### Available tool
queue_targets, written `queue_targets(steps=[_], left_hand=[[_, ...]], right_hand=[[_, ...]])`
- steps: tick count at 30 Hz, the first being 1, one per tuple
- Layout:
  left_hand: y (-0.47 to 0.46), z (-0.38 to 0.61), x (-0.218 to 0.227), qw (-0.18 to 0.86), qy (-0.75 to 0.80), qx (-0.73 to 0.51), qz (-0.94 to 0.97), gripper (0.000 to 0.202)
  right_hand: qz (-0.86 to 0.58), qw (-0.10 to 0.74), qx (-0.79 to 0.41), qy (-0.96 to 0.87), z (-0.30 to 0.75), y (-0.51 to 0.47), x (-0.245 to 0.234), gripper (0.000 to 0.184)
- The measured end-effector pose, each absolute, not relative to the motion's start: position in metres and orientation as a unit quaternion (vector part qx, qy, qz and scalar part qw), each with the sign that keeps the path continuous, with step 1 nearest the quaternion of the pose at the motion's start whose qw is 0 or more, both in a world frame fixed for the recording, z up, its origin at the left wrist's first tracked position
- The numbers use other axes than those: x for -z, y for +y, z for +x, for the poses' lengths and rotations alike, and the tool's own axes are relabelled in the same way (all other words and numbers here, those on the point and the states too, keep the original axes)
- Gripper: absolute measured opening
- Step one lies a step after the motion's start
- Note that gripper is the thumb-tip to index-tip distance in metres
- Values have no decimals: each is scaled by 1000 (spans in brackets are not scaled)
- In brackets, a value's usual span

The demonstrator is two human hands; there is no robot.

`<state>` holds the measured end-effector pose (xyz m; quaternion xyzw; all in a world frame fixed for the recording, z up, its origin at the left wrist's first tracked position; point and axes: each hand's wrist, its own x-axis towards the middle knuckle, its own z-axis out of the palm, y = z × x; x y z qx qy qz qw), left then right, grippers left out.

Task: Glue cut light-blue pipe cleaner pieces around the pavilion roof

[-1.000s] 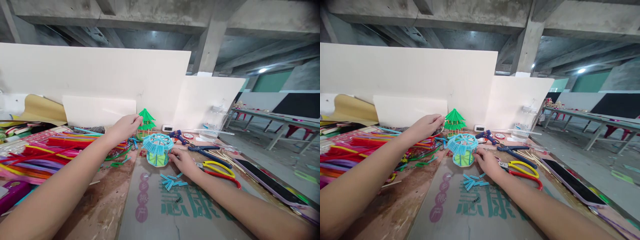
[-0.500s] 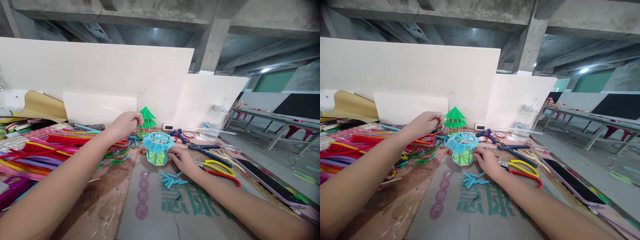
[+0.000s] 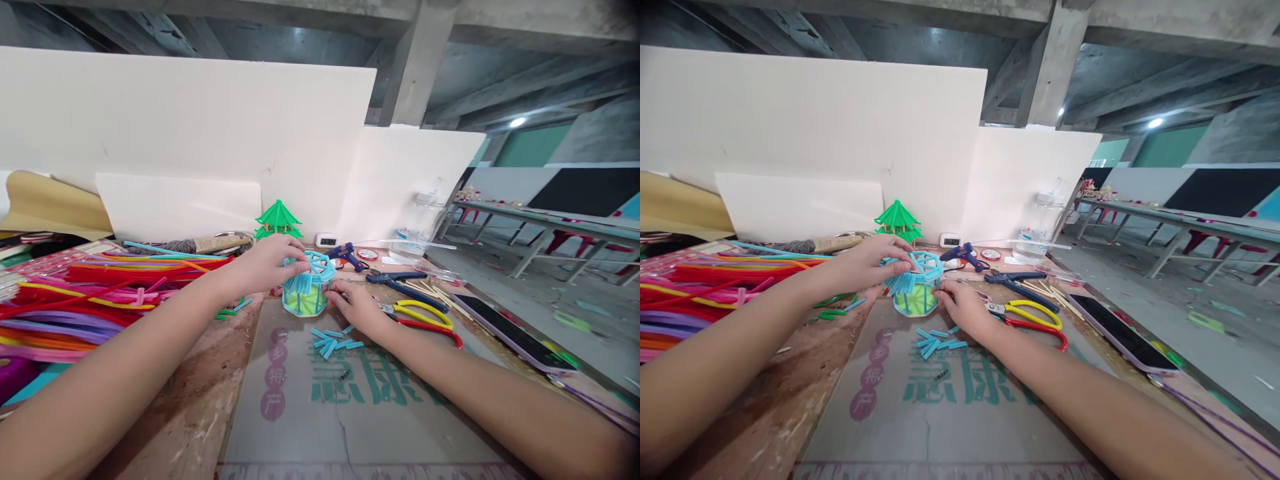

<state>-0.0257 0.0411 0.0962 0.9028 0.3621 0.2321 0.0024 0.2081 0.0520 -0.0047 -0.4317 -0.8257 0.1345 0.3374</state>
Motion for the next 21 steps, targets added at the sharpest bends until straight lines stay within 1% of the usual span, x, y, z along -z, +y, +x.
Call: queue_targets(steps=[5, 21], left_hand=[[48, -24, -88, -7, 360, -218, 907, 33], [46, -19, -84, -5, 368, -238, 899, 31]], right_hand=[[-430, 331, -141, -828, 208, 52, 5, 27], [-421, 333, -131, -833, 209, 54, 9, 26]])
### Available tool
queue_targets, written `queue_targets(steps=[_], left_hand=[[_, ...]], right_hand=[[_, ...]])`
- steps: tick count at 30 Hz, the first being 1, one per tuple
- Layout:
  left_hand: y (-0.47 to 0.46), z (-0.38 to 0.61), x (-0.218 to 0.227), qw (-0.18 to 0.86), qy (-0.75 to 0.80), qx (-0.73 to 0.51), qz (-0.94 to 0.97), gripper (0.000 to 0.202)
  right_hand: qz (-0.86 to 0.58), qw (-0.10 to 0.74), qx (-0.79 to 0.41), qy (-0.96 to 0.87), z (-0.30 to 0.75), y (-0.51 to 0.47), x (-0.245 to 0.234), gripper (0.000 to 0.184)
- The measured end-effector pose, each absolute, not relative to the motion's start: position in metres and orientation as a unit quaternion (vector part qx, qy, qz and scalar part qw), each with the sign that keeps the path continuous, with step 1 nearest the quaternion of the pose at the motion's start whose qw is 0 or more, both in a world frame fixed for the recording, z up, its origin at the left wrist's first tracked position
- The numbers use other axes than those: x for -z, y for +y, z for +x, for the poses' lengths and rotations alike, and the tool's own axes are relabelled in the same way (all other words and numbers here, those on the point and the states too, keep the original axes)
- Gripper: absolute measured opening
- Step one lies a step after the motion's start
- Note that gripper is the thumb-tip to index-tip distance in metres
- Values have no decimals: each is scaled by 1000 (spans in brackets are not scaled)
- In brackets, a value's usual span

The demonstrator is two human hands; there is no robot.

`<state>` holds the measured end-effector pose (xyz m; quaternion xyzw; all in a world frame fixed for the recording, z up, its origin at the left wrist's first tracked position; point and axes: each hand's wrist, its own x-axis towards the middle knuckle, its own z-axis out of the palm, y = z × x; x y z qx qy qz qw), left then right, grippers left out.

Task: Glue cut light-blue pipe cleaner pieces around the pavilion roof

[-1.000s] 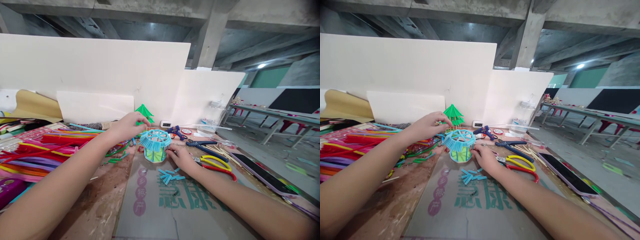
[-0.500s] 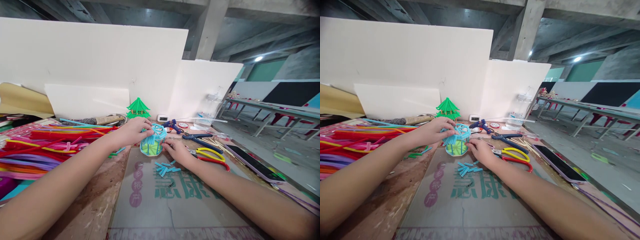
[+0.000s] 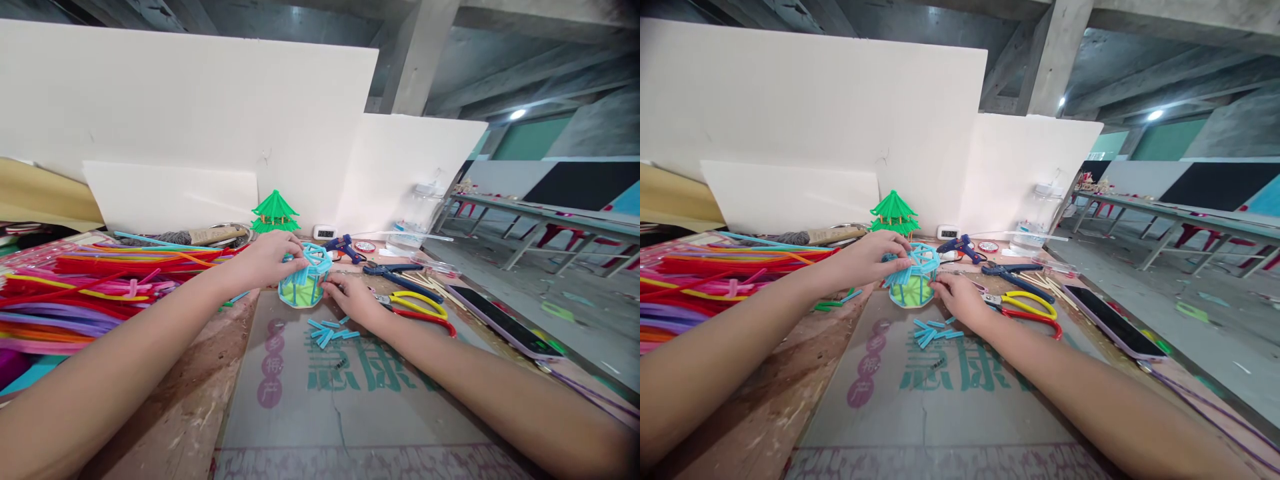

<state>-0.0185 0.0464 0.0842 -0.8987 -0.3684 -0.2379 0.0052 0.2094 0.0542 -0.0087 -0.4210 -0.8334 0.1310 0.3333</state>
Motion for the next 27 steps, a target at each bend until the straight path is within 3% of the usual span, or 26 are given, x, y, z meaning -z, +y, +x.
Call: queue_targets(steps=[27], left_hand=[[51, -22, -86, 6, -358, 257, -897, 38]], right_hand=[[-427, 331, -132, -831, 210, 53, 7, 27]])
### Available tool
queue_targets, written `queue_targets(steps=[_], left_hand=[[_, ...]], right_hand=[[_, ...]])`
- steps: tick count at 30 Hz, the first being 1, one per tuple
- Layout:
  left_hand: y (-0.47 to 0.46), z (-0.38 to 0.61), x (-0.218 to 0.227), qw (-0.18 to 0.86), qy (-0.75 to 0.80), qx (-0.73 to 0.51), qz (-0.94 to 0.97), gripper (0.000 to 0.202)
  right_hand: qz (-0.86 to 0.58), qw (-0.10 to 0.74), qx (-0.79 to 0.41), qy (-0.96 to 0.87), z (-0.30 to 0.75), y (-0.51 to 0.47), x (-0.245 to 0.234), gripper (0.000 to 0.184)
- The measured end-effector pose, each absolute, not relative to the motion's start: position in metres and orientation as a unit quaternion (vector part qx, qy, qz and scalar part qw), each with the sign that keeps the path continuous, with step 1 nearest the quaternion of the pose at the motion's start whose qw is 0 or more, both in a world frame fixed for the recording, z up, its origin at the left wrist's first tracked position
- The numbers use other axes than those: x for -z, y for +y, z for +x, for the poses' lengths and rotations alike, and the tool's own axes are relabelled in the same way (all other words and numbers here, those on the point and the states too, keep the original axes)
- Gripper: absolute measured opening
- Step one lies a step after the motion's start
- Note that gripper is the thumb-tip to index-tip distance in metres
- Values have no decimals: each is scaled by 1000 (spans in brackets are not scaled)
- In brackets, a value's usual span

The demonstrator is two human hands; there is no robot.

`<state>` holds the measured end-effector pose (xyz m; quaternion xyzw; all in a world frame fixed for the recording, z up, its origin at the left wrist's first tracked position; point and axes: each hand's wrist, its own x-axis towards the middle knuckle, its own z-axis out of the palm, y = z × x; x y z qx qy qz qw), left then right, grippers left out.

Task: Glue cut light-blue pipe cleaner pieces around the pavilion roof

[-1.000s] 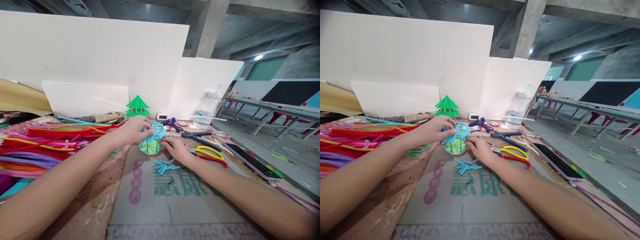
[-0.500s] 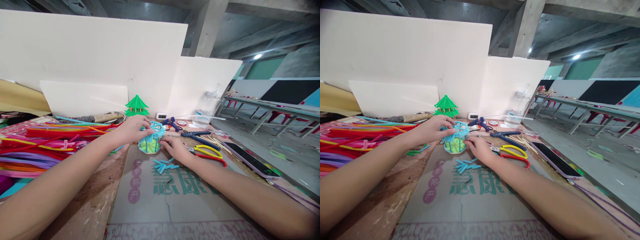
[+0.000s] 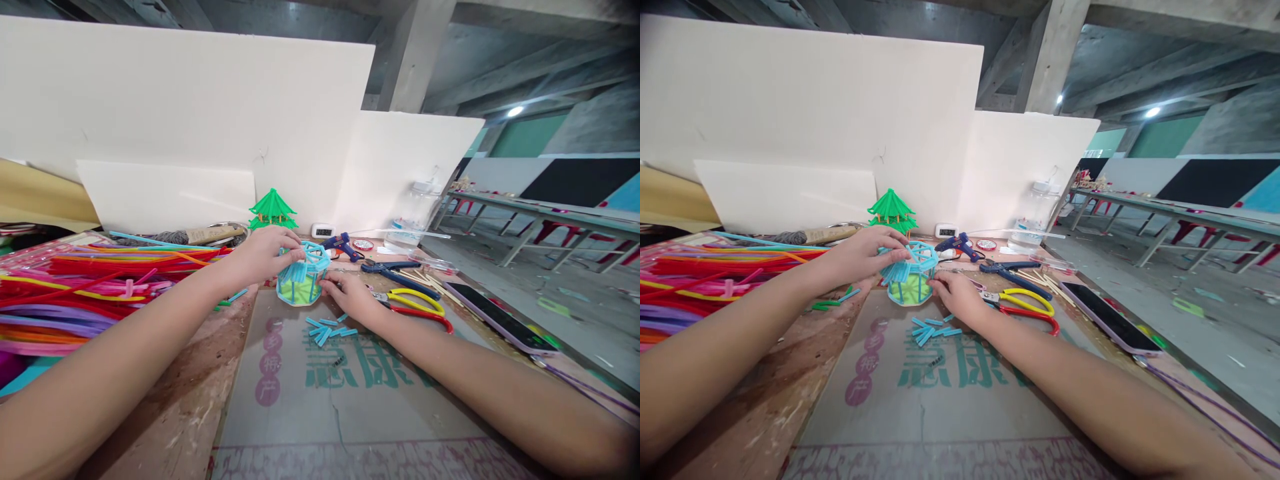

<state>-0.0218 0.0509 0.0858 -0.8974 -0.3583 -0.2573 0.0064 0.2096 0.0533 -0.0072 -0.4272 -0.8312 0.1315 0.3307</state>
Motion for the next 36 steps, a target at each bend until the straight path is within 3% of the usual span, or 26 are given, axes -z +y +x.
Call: queue_targets(steps=[11, 14, 18, 24, 28, 36], left_hand=[[19, -28, -119, 7, -467, 288, -836, 45], [7, -40, -118, -71, -439, 252, -859, 43], [-10, -52, -88, -227, -406, 103, -879, 41], [4, -50, -18, -68, -506, 180, -841, 30], [26, -43, 2, -70, -512, 262, -815, 30], [38, -39, 15, -46, -442, 283, -850, 27]], right_hand=[[-434, 342, -135, -822, 211, 56, 10, 24], [-441, 357, -133, -813, 211, 57, 12, 16], [-444, 367, -136, -806, 211, 59, 13, 11], [-434, 362, -139, -813, 211, 58, 11, 18], [-439, 365, -142, -809, 213, 59, 11, 19], [-439, 369, -153, -805, 213, 62, 12, 16]])
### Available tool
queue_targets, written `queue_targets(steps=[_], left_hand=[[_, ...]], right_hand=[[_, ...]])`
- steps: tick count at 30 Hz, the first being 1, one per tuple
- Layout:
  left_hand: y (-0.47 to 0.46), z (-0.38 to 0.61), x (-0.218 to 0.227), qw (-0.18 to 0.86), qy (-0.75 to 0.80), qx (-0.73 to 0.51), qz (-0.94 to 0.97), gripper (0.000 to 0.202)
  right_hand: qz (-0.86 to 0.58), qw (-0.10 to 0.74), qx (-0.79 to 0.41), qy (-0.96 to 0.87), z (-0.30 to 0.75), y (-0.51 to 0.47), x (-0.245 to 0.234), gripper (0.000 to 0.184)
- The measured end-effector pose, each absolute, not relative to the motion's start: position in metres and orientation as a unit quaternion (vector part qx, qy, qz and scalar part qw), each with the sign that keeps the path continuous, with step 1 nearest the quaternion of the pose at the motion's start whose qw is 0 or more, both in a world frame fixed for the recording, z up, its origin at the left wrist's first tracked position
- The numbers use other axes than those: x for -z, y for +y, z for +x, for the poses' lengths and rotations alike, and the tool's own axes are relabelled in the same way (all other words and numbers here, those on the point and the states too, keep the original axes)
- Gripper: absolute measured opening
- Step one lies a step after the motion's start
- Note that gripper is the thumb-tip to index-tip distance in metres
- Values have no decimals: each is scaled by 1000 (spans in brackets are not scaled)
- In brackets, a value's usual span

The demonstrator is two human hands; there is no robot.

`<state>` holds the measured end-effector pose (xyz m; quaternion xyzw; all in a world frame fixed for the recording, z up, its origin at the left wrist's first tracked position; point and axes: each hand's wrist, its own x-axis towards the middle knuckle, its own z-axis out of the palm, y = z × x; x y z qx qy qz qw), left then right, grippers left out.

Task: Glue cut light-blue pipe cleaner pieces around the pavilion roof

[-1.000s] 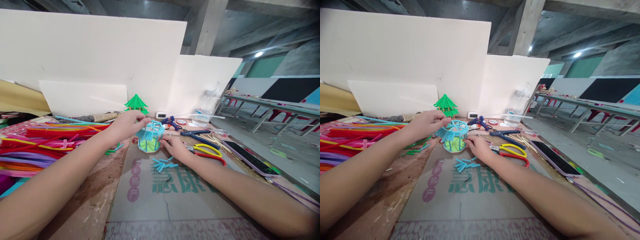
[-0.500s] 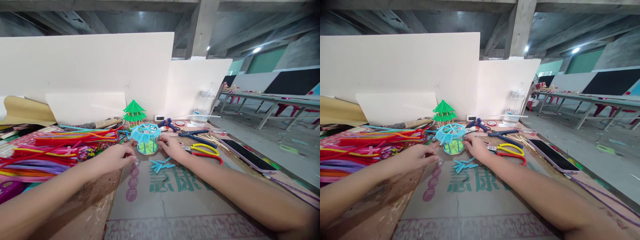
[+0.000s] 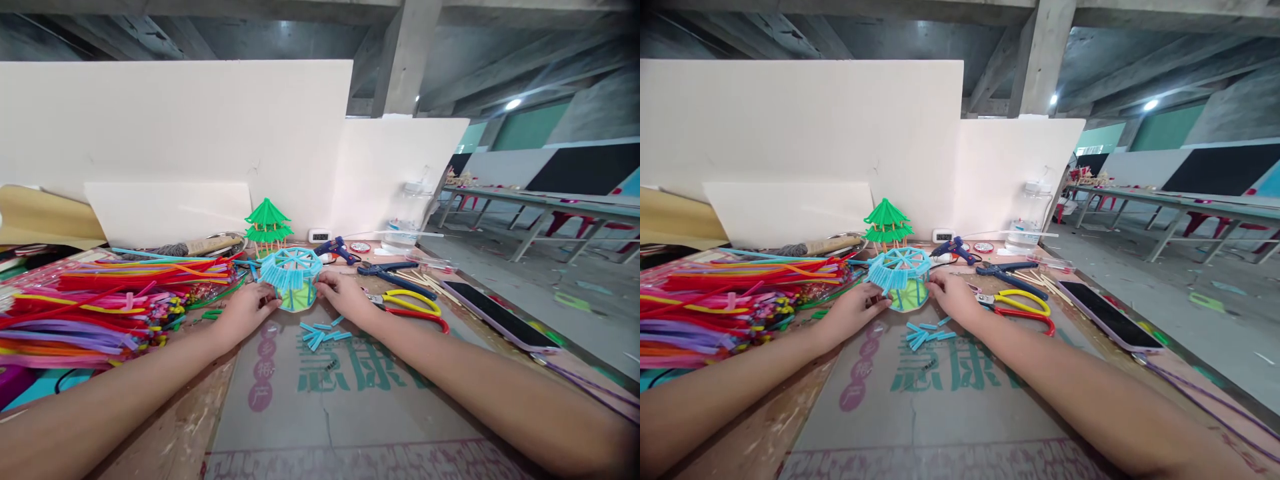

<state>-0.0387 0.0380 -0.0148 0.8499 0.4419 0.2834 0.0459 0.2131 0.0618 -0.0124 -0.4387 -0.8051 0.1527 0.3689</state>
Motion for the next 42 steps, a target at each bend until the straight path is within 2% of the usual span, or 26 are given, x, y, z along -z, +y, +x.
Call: queue_targets(steps=[8, 13, 26, 31, 42], left_hand=[[44, -43, 24, 75, 426, -318, 843, 28], [39, -41, 20, 96, 442, -350, 821, 26], [33, -40, 21, 119, 391, -397, 822, 28], [33, -41, 23, 104, 380, -398, 829, 32], [34, -40, 21, 36, 394, -380, 836, 28]], right_hand=[[-418, 389, -172, -803, 212, 60, 10, 18], [-407, 414, -192, -791, 209, 56, 3, 27], [-404, 444, -309, -738, 210, 61, 5, 31], [-411, 450, -332, -720, 211, 64, 8, 34], [-414, 457, -327, -716, 210, 63, 8, 31]])
